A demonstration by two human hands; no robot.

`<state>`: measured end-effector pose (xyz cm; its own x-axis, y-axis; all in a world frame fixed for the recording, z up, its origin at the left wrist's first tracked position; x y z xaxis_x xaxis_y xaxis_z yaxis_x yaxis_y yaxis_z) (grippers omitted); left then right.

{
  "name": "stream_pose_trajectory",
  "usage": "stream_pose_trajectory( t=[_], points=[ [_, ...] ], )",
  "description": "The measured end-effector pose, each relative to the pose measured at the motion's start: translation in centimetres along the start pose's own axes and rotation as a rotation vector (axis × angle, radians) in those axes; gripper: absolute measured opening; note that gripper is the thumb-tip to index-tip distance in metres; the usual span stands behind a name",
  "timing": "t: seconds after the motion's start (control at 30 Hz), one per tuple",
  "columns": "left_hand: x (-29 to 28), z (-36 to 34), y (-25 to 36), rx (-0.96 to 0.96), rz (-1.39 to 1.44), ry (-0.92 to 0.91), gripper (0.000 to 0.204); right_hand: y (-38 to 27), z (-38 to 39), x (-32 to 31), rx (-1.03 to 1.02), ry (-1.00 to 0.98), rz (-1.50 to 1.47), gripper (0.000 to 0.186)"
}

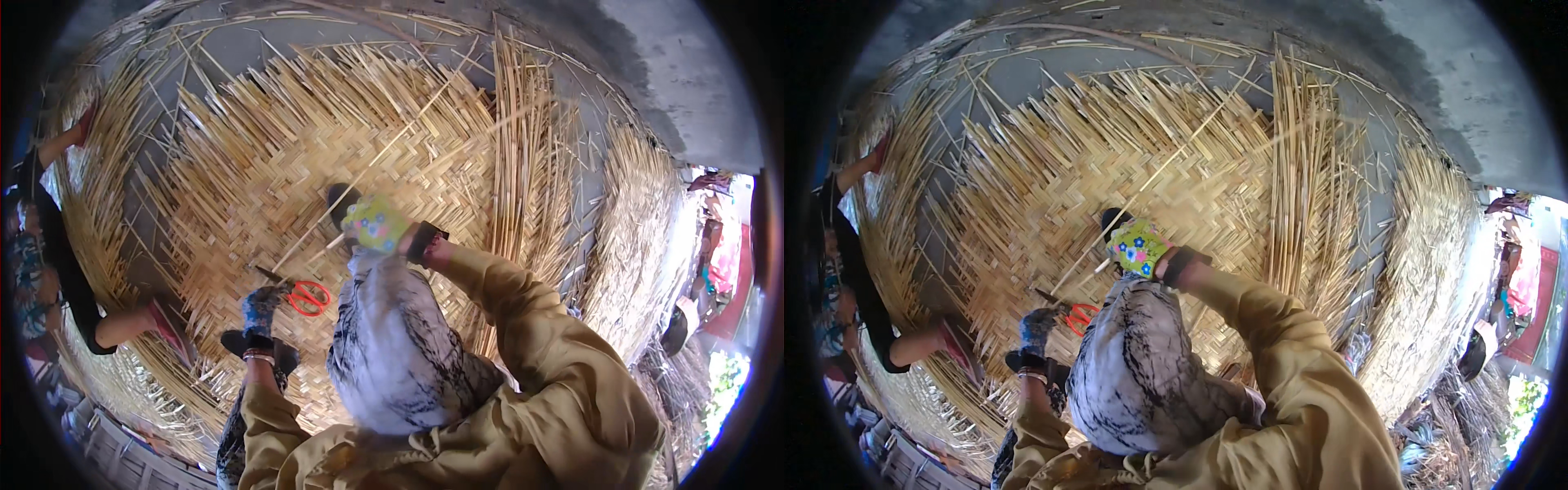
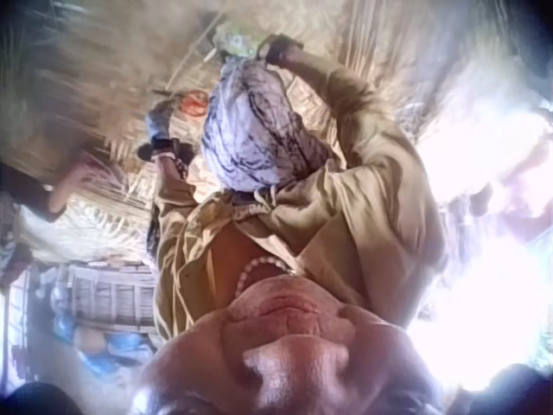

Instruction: Weaving a bamboo strip mat by hand in a workshop environment.

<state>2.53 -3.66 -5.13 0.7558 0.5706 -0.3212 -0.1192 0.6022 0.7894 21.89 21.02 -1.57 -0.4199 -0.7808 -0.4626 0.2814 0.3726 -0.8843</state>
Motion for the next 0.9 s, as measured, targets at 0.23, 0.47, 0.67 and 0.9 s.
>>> stream_pose_trajectory(
  t=[0.23, 0.47, 0.67, 0.9],
  points=[
    [4.4, 4.1, 13.7, 0.681, -0.632, 0.333, 0.031, -3.3, -0.8, -3.9, -0.195, 0.097, 0.265, 0.017],
    [6.7, 4.4, 13.4, 0.068, 0.000, 0.282, 0.024, -3.9, -4.9, -0.8, -0.126, -0.117, 0.503, 0.026],
    [3.5, 0.6, 8.7, -0.240, 0.994, 0.455, 0.022, -7.4, -6.7, -0.1, -0.308, -0.093, 0.429, 0.025],
    [1.8, -1.1, 9.4, -0.087, 0.877, 0.417, 0.023, -4.0, -11.5, 5.9, 0.196, -0.465, -0.036, 0.025]
  ],
)
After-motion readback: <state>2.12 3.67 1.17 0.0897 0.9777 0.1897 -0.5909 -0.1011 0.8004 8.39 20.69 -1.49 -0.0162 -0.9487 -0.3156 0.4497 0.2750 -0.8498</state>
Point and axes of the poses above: each hand's wrist, its own z-axis away from the middle knuckle, its own x-axis out of the palm, y = z × x, the point moved 8 cm from there along -z, towards the middle knuckle, and after that the axes turned 10 degrees about y, right-handed, at the moved point
